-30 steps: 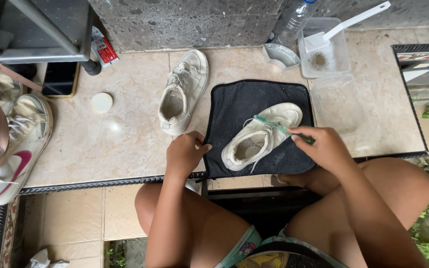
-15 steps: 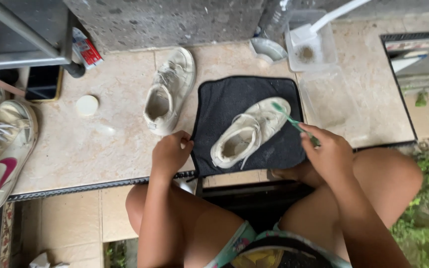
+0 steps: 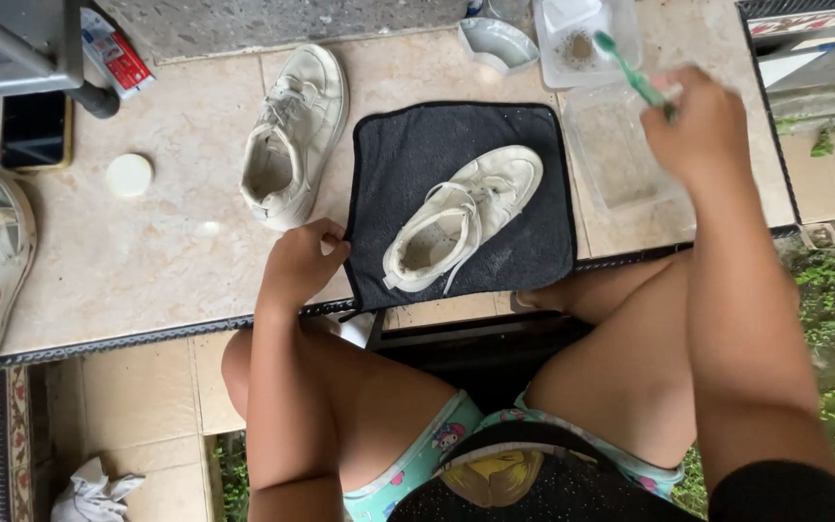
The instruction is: Cleaning a white sneaker using a toothbrush, a larger brush, and cleaning solution.
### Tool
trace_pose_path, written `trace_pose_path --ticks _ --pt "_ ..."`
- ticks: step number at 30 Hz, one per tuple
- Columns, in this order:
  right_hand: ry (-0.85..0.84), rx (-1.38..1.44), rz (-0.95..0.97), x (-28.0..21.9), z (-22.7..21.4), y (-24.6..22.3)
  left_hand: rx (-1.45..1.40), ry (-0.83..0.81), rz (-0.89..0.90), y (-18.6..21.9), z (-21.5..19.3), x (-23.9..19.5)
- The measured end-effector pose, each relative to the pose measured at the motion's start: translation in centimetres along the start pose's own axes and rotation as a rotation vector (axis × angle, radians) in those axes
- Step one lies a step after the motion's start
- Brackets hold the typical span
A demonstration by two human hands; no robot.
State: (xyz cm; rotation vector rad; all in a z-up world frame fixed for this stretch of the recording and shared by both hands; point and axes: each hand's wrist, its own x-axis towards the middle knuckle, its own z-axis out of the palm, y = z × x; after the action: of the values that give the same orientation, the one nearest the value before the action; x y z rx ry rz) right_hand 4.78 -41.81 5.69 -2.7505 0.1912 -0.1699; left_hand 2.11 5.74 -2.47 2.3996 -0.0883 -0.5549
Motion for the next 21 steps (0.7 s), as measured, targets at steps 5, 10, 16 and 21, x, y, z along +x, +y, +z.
trace_pose_path --ticks 5,10,16,21 --pt "-0.130 -0.195 0.141 10.6 4.2 4.4 -0.047 -0.099 0.040 -0.2 0.0 0.4" --pt "-0.340 0.049 0.192 10.6 1.5 0.1 -0.077 -0.112 0.041 0.1 -0.8 -0.1" --pt "-0.368 0.096 0.210 9.4 -0.9 -2.7 -0.034 -0.099 0.053 -0.1 -0.5 0.1" --pt "-0.254 0.021 0.221 10.0 -1.6 -1.1 -0.033 -0.097 0.076 0.1 -0.6 -0.2"
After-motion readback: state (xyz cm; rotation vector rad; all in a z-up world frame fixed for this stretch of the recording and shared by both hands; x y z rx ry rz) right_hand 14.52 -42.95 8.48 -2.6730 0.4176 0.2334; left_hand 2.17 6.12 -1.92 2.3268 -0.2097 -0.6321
